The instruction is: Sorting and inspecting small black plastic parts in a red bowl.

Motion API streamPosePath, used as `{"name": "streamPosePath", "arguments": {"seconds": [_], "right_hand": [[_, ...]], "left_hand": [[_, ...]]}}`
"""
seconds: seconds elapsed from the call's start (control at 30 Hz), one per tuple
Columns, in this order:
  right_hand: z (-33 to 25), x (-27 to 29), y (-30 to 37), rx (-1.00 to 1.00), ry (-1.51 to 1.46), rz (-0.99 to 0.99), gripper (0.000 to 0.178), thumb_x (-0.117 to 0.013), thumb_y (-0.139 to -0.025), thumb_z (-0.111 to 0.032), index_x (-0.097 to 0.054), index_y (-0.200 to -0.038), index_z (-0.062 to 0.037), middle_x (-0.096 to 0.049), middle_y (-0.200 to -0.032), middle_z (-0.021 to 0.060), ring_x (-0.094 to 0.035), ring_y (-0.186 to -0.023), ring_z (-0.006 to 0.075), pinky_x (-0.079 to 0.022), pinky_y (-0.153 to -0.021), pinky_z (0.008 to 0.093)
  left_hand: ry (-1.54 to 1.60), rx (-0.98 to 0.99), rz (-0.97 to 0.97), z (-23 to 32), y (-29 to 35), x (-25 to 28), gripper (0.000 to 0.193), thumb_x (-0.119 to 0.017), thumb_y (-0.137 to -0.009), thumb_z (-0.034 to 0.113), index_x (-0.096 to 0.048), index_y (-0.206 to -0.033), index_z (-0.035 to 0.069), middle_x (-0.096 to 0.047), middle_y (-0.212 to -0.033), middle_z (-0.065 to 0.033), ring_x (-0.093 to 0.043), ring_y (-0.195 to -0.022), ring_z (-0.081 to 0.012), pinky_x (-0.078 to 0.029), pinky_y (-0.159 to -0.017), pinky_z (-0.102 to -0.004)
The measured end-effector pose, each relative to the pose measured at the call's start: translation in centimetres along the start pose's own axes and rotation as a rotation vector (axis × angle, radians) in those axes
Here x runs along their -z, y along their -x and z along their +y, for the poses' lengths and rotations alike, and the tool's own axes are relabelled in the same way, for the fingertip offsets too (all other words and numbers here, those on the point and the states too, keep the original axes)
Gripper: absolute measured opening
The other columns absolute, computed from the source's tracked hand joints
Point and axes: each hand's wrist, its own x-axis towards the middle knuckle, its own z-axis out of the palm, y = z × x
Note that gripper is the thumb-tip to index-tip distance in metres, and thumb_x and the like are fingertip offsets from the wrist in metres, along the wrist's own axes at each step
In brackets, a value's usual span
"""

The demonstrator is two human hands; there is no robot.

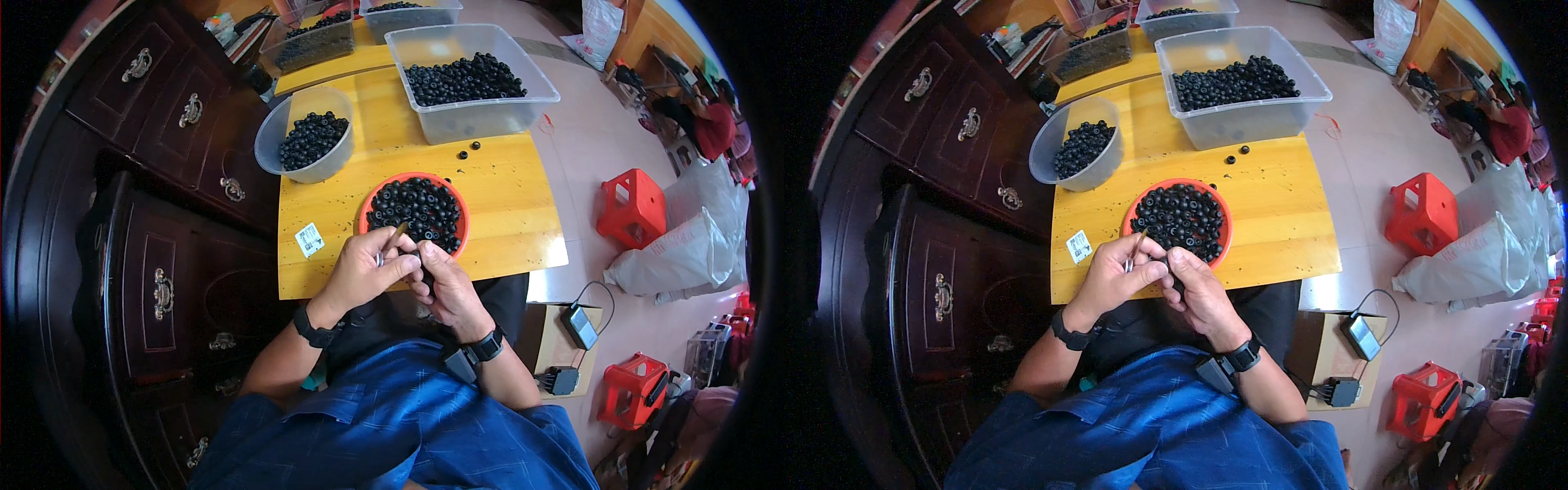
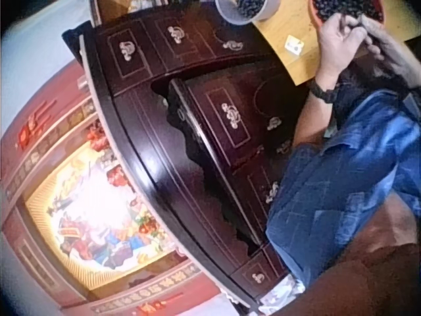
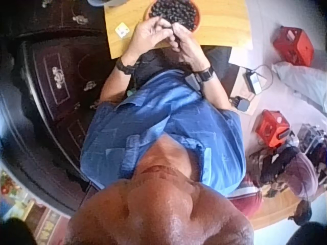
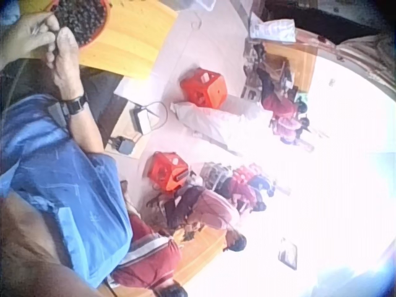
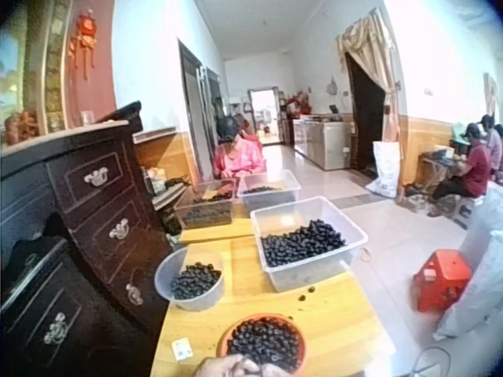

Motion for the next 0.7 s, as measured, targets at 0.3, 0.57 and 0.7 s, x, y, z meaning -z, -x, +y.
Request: {"name": "streamPosePath", "arguments": {"seconds": [0.3, 0.57, 0.7], "right_hand": [[-0.6, -0.2, 0.1, -0.048, -0.029, -0.052, 0.032, -0.051, -0.103, -0.041, -0.060, -0.111, -0.0108, -0.052, -0.077, -0.0037, -0.042, -0.056, 0.0050, -0.031, -0.045, 0.0171], [0.0, 1.7, -1.1, -0.113, -0.230, 0.009, 0.039, -0.048, -0.104, -0.043, -0.062, -0.115, -0.0078, -0.061, -0.085, -0.0008, -0.053, -0.065, 0.0078, -0.039, -0.050, 0.0187], [-0.3, 2.3, -0.8, -0.089, -0.471, -0.028, 0.041, -0.048, -0.104, -0.040, -0.062, -0.120, -0.0050, -0.066, -0.116, 0.0099, -0.066, -0.092, 0.0180, -0.054, -0.072, 0.0267]], "left_hand": [[-0.098, 0.048, -0.006, -0.1, 0.0, 0.3, 0.012, -0.066, -0.094, 0.007, -0.065, -0.103, -0.001, -0.067, -0.078, -0.0015, -0.065, -0.074, -0.0078, -0.051, -0.068, -0.0232], [-0.671, -0.123, 0.362, 3.0, -3.9, 6.0, 0.018, -0.073, -0.087, 0.010, -0.067, -0.101, 0.001, -0.061, -0.077, 0.0030, -0.052, -0.071, -0.0034, -0.045, -0.064, -0.0229], [-0.758, -0.315, 0.680, 5.0, -5.8, 8.2, 0.023, -0.074, -0.086, 0.009, -0.066, -0.106, 0.000, -0.059, -0.080, 0.0031, -0.053, -0.074, -0.0062, -0.048, -0.068, -0.0251]]}}
